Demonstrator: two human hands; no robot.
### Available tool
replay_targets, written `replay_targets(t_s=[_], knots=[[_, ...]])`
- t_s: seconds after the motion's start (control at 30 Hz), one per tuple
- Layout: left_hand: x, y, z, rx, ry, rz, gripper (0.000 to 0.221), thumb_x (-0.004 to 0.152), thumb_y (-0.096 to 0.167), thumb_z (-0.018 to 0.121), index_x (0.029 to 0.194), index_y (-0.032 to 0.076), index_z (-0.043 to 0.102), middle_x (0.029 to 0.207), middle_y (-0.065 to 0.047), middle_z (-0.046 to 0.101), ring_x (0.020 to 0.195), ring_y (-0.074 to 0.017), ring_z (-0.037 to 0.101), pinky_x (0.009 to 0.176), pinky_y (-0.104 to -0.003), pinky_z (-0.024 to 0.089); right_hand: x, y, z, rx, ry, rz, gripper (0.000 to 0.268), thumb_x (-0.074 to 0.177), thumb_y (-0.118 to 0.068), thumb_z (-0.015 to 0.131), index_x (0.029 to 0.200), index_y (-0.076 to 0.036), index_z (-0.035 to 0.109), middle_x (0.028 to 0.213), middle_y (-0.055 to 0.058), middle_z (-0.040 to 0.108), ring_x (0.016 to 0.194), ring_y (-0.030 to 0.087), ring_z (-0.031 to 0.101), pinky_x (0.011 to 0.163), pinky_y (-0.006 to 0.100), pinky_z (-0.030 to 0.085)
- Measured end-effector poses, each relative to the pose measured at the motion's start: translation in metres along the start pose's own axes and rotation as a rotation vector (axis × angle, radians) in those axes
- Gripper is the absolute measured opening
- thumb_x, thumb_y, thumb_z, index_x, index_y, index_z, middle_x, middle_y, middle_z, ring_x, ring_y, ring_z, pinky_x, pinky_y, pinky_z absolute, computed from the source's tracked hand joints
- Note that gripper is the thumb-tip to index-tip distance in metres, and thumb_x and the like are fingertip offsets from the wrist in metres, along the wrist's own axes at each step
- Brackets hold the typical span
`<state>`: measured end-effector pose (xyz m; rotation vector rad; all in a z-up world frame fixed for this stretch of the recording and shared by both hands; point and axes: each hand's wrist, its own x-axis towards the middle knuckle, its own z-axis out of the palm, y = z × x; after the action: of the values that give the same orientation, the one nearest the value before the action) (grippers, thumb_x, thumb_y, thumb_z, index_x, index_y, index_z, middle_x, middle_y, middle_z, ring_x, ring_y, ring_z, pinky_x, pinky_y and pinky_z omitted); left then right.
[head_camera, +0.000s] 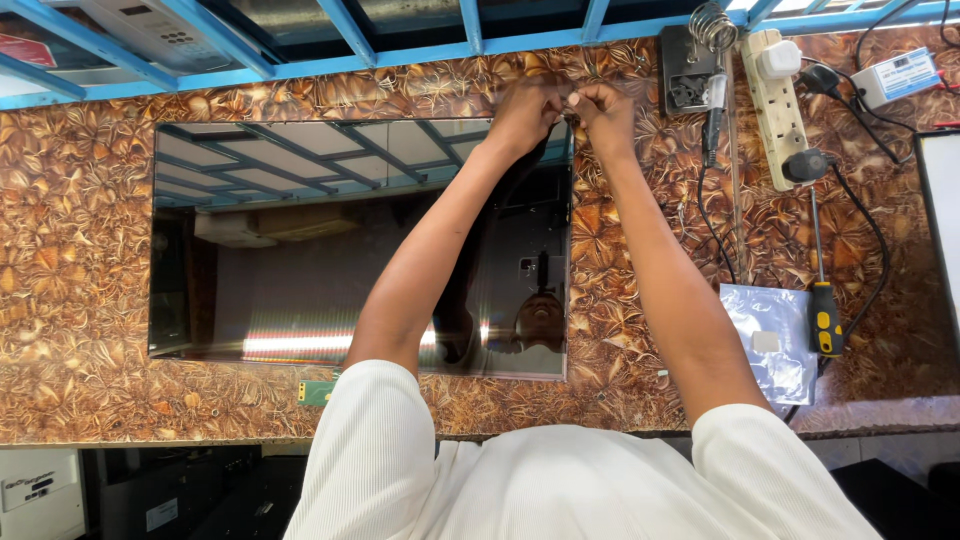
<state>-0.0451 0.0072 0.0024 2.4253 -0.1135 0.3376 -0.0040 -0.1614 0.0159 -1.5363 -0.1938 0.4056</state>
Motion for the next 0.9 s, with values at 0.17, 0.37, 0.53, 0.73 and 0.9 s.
replay_targets(t_s=[0.17,0.37,0.53,0.73,0.9], knots=[[-0.002,0.006,-0.002,-0.076,0.005,-0.020,0.020,0.081,-0.007,0.064,0.077,0.012,0.059,0.086,-0.009,0.061,0.080,-0.0325,0.060,0.062,-0.043,0.044,-0.001,-0.003,0.000,0.020,0.023,-0.002,0.012,0.100,-0.007,0.073,0.088,-0.010,0.070,0.062,0.000,0.055,0.051,0.009,0.048,0.045,0.024,0.042],[0.000,0.011,-0.016,-0.123,-0.060,-0.117,0.022,0.088,-0.008,0.058,0.081,0.013,0.056,0.078,-0.006,0.066,0.073,-0.0273,0.062,0.061,-0.041,0.043,-0.003,-0.007,-0.001,-0.121,0.006,-0.063,0.007,0.102,-0.013,0.070,0.106,-0.012,0.076,0.073,-0.003,0.063,0.058,0.006,0.053,0.052,0.022,0.046],[0.003,0.002,-0.013,-0.187,-0.039,-0.190,0.018,0.089,-0.002,0.061,0.085,0.015,0.057,0.077,-0.005,0.067,0.074,-0.0266,0.064,0.063,-0.040,0.042,0.001,0.009,0.003,-0.304,-0.056,-0.271,0.012,0.095,-0.007,0.073,0.106,-0.008,0.076,0.103,0.005,0.077,0.096,0.015,0.072,0.086,0.029,0.058],[0.007,-0.024,0.009,-0.174,0.215,-0.020,0.022,0.064,0.006,0.069,0.080,0.018,0.061,0.074,-0.001,0.073,0.070,-0.0219,0.067,0.062,-0.038,0.046,0.022,0.038,0.009,-0.541,-0.111,-0.498,0.018,0.085,-0.003,0.076,0.101,-0.008,0.083,0.089,0.008,0.077,0.079,0.018,0.067,0.071,0.030,0.047],[0.000,0.027,-0.019,-0.087,0.167,-0.123,0.016,0.078,0.005,0.065,0.074,0.019,0.057,0.075,0.000,0.069,0.073,-0.0242,0.070,0.062,-0.041,0.047,0.019,0.044,0.007,-0.717,-0.003,-0.448,0.017,0.093,-0.008,0.074,0.078,-0.009,0.066,0.070,0.007,0.060,0.067,0.021,0.053,0.062,0.041,0.038]])
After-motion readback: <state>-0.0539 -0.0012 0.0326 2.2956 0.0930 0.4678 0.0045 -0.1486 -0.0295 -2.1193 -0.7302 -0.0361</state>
